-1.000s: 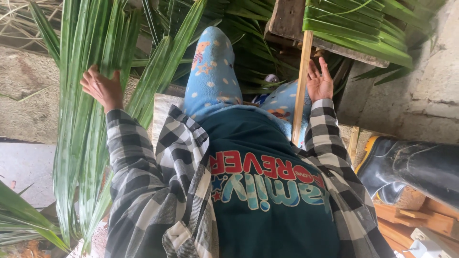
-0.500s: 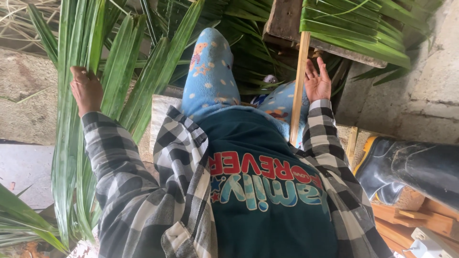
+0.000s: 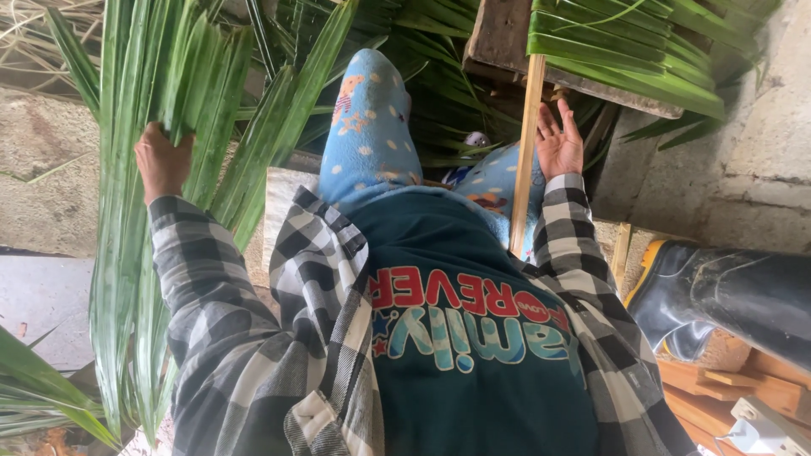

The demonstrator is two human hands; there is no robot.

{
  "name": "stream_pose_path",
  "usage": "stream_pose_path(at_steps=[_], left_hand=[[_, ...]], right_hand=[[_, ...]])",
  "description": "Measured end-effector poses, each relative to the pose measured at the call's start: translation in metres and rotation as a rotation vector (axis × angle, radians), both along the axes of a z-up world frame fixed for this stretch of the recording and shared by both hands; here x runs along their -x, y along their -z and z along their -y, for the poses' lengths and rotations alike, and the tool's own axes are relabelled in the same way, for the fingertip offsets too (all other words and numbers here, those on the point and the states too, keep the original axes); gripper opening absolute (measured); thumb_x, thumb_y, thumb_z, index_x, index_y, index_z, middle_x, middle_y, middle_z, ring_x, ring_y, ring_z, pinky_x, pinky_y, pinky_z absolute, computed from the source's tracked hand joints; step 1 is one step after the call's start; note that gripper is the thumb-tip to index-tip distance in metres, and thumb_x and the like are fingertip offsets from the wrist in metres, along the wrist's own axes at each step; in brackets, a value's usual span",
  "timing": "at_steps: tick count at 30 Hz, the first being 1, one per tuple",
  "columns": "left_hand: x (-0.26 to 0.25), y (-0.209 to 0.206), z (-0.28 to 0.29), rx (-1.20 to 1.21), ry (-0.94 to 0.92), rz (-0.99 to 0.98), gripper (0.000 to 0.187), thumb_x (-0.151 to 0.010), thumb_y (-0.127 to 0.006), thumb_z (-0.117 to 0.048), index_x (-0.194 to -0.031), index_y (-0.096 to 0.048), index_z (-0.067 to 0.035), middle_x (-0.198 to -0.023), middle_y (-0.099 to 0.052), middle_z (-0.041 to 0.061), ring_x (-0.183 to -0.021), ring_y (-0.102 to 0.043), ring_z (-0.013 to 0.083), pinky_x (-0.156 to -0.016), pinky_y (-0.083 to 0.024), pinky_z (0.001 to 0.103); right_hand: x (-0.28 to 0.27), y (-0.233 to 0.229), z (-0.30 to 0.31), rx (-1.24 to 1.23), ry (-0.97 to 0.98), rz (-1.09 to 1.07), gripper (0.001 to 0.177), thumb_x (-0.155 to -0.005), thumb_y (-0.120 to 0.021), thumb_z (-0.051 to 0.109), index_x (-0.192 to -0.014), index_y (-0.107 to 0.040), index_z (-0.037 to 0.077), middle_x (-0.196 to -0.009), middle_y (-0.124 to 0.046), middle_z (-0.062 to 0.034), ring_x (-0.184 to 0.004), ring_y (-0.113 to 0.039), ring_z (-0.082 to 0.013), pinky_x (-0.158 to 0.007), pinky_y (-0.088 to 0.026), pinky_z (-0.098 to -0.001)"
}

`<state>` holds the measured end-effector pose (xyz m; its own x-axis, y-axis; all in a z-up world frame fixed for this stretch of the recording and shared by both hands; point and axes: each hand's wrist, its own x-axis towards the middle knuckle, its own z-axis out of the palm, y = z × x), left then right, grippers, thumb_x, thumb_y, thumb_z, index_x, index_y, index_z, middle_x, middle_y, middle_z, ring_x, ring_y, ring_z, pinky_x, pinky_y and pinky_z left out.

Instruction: Weaving palm leaves onto a wooden frame to create a thatched panel

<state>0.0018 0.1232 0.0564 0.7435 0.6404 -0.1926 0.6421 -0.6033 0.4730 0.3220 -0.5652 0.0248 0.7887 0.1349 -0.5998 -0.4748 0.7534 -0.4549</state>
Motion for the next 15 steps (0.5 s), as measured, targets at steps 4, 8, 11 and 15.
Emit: stream_pose_path(at_steps=[4, 8, 11, 15], left_hand=[[-0.001, -0.006, -0.012, -0.045, 0.06, 0.05, 0.032, -0.109, -0.085, -0.023, -0.106, -0.065, 0.002, -0.09, -0.071, 0.015, -0.068, -0.064, 0.025, -0.064, -0.058, 0.048], [-0.012, -0.033, -0.012, 0.132, -0.039, -0.059, 0.032, -0.102, -0.087, -0.017, -0.112, -0.067, 0.006, -0.094, -0.072, 0.02, -0.07, -0.066, 0.0274, -0.064, -0.061, 0.052], [-0.007, -0.017, -0.031, 0.105, 0.006, -0.017, 0.036, -0.12, -0.078, -0.028, -0.098, -0.066, -0.002, -0.079, -0.067, 0.012, -0.056, -0.055, 0.0188, -0.054, -0.053, 0.048], [-0.006, -0.022, -0.03, 0.083, -0.03, 0.015, 0.035, -0.112, -0.087, -0.025, -0.096, -0.068, 0.0, -0.084, -0.069, 0.012, -0.065, -0.059, 0.0218, -0.062, -0.055, 0.055]], right_hand=[[0.0, -0.003, -0.002, -0.022, 0.001, -0.004, 0.063, -0.092, -0.073, 0.021, -0.15, -0.053, 0.008, -0.139, -0.062, -0.0307, -0.131, -0.063, -0.035, -0.118, -0.049, -0.0517], [0.002, -0.007, -0.002, -0.03, 0.004, -0.004, 0.068, -0.092, -0.074, 0.018, -0.154, -0.049, 0.008, -0.136, -0.063, -0.0305, -0.125, -0.065, -0.0357, -0.116, -0.05, -0.0515], [-0.001, 0.002, 0.001, 0.019, -0.02, 0.003, 0.062, -0.091, -0.075, 0.021, -0.149, -0.055, 0.009, -0.135, -0.065, -0.0291, -0.125, -0.067, -0.0334, -0.115, -0.052, -0.0486], [0.002, -0.004, -0.001, 0.007, 0.008, -0.012, 0.058, -0.091, -0.075, 0.018, -0.146, -0.058, 0.009, -0.14, -0.063, -0.0314, -0.123, -0.068, -0.0342, -0.113, -0.054, -0.0485]])
